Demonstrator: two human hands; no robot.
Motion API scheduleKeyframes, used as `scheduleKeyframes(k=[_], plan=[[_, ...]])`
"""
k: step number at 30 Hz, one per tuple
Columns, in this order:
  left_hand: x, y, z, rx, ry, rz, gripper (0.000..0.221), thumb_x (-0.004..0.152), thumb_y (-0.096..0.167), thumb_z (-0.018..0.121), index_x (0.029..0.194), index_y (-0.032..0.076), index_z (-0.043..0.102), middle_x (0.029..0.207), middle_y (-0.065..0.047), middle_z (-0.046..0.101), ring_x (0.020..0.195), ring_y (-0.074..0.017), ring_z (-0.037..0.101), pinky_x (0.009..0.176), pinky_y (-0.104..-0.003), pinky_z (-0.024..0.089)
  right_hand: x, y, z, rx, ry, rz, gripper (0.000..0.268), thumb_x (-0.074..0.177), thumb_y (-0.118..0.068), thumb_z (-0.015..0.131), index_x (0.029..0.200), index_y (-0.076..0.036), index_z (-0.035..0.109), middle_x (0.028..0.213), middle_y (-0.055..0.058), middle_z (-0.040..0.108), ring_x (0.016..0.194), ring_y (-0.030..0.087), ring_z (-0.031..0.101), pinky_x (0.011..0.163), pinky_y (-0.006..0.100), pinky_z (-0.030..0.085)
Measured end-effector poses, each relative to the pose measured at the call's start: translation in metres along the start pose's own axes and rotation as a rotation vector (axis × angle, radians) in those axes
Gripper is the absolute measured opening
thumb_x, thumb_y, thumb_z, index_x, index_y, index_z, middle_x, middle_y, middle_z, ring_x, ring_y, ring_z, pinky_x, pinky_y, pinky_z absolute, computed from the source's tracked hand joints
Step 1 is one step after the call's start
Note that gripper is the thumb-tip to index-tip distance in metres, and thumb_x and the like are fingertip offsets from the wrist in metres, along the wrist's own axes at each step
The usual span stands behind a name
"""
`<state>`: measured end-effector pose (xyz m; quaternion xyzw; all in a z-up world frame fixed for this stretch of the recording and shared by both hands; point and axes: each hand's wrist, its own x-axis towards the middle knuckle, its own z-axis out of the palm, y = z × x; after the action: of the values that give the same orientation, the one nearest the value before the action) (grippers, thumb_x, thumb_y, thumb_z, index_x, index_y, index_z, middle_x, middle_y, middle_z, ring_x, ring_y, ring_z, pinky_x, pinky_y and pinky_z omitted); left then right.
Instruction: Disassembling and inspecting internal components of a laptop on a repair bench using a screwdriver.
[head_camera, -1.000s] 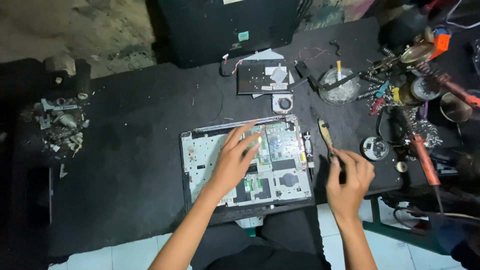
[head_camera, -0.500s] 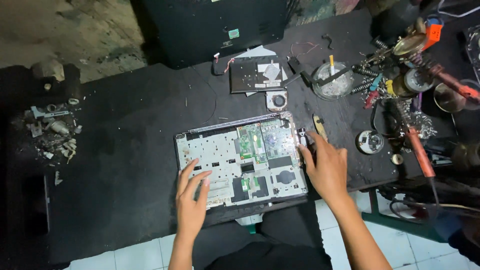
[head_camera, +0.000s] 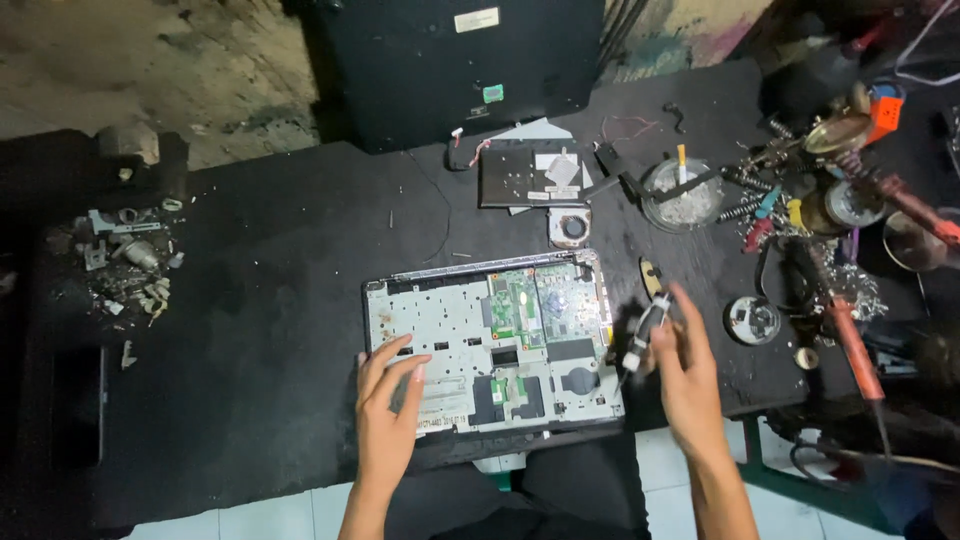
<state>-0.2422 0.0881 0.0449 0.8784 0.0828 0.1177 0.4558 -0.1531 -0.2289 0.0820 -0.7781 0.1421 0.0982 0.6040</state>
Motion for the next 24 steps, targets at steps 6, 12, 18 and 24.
scheduleKeyframes(k=[6, 12, 18, 24], plan=[[0.051, 0.053, -0.004, -0.088, 0.073, 0.042, 0.023, 0.101, 0.018, 0.056, 0.113, 0.005, 0.071, 0.112, -0.007, 0.064, 0.109, -0.0212, 0.063, 0.097, -0.033, 0.05, -0.022, 0.016, 0.04, 0.217, 0.014, 0.161, 0.086, 0.085, -0.031, 0.064, 0.163, -0.023, 0.03, 0.107, 0.013, 0.07, 0.075, 0.021, 0.057, 0.07, 0.032, 0.046], [0.14, 0.065, 0.034, -0.038, -0.337, 0.114, 0.032, 0.104, 0.029, 0.05, 0.124, 0.014, 0.07, 0.115, -0.001, 0.068, 0.11, -0.0203, 0.061, 0.094, -0.038, 0.045, -0.027, 0.043, 0.063, 0.337, 0.075, 0.018, 0.074, 0.095, -0.017, 0.062, 0.162, -0.017, 0.029, 0.101, 0.009, 0.065, 0.089, 0.017, 0.061, 0.084, 0.03, 0.047], [0.222, 0.039, 0.07, 0.05, -0.217, 0.212, 0.031, 0.104, 0.029, 0.051, 0.118, 0.012, 0.072, 0.115, -0.005, 0.072, 0.095, -0.0267, 0.068, 0.108, -0.05, 0.036, -0.027, 0.05, 0.07, 0.329, 0.065, -0.083, 0.068, 0.099, -0.013, 0.057, 0.16, -0.013, 0.027, 0.073, 0.0, 0.05, 0.059, 0.009, 0.039, 0.058, 0.027, 0.036], [0.27, 0.011, 0.104, 0.287, -0.164, 0.224, 0.016, 0.099, 0.022, 0.063, 0.109, 0.016, 0.074, 0.101, 0.0, 0.073, 0.097, -0.0308, 0.06, 0.082, -0.046, 0.05, -0.029, 0.038, 0.072, 0.302, 0.084, -0.02, 0.067, 0.098, -0.013, 0.056, 0.159, -0.014, 0.029, 0.063, -0.002, 0.027, 0.056, 0.009, 0.029, 0.057, 0.027, 0.033]])
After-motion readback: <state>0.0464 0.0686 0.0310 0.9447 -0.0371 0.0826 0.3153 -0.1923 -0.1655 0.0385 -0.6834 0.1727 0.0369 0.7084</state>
